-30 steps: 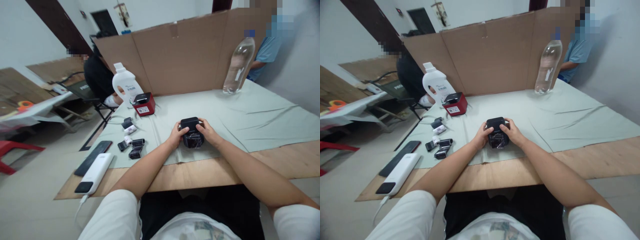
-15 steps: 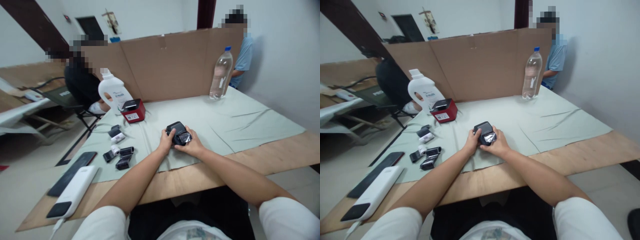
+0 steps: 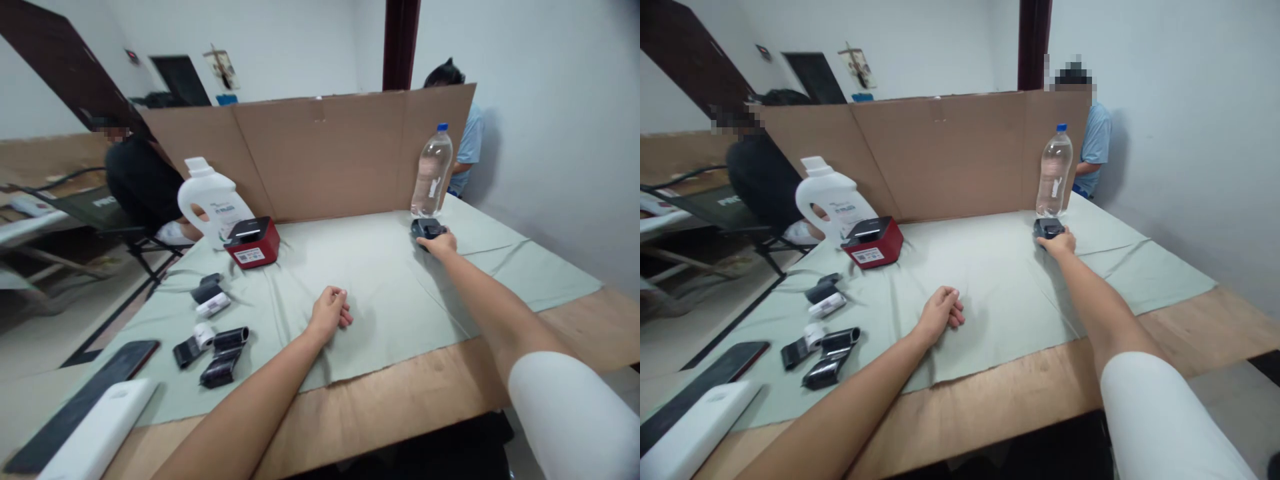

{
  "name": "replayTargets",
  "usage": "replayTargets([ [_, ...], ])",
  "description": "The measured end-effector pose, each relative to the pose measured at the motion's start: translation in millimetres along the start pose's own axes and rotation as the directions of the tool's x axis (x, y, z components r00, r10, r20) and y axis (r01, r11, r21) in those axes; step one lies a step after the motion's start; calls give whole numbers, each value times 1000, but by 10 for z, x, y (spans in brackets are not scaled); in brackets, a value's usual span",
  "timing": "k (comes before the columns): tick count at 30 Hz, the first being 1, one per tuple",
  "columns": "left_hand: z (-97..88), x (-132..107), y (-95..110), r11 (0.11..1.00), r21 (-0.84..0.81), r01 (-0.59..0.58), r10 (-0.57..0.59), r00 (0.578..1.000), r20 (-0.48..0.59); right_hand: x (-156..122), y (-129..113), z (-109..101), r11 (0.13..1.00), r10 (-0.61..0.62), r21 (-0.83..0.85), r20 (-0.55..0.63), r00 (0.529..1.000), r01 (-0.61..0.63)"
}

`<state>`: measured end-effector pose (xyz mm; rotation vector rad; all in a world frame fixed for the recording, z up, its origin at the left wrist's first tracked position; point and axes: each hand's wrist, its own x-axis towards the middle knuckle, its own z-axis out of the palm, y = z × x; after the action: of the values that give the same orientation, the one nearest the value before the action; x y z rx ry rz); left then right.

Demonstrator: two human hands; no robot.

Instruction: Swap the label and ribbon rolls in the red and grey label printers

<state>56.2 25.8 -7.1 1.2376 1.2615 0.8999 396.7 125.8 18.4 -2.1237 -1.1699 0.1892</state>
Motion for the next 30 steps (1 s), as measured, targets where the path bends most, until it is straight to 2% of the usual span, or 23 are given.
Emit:
replayTargets([
  [1,2,-2,-1,1000,12,1,-1,1000,3,107,59,-34,996,81,-32,-26,996,-82],
  [3,6,-12,8,999,33,11,-11,1000,7,256,157,-74,984,165,-60,-40,986,-167],
  [6,15,-34,40,997,77,28,-29,999,15,328,241,-72,980,177,-82,-23,984,-179],
  [9,23,-47,70,987,160,28,-30,999,12,233,250,-8,970,193,-143,-35,981,-196],
  [12,26,-47,71,968,252,-6,4,1000,9,-8,226,97,959,215,-175,-58,975,-221],
  [15,27,-61,39,919,378,-113,116,993,14,-315,218,170,955,136,-266,-7,991,-133],
  [19,43,-117,7,725,604,-332,335,935,112,-601,251,137,900,56,-435,150,987,15],
  [21,47,-119,48,655,659,-369,337,924,182,-665,265,93,877,21,-475,201,979,78],
  [23,6,-58,161,666,665,-338,227,941,251,-701,269,57,860,-9,-496,222,975,121],
  [25,-121,90,352,683,672,-286,136,954,268,-726,266,36,848,-22,-512,222,975,136],
  [26,-227,195,474,683,682,-261,131,963,237,-735,264,32,845,-26,-517,219,975,138],
  [28,-523,447,744,653,720,-236,221,968,116,-746,262,35,843,-37,-519,209,977,143],
  [29,-706,582,878,630,745,-219,285,958,41,-749,264,39,842,-44,-519,205,978,146],
  [30,-903,715,1004,546,817,-184,396,916,-58,-749,267,45,841,-50,-520,201,978,150],
])
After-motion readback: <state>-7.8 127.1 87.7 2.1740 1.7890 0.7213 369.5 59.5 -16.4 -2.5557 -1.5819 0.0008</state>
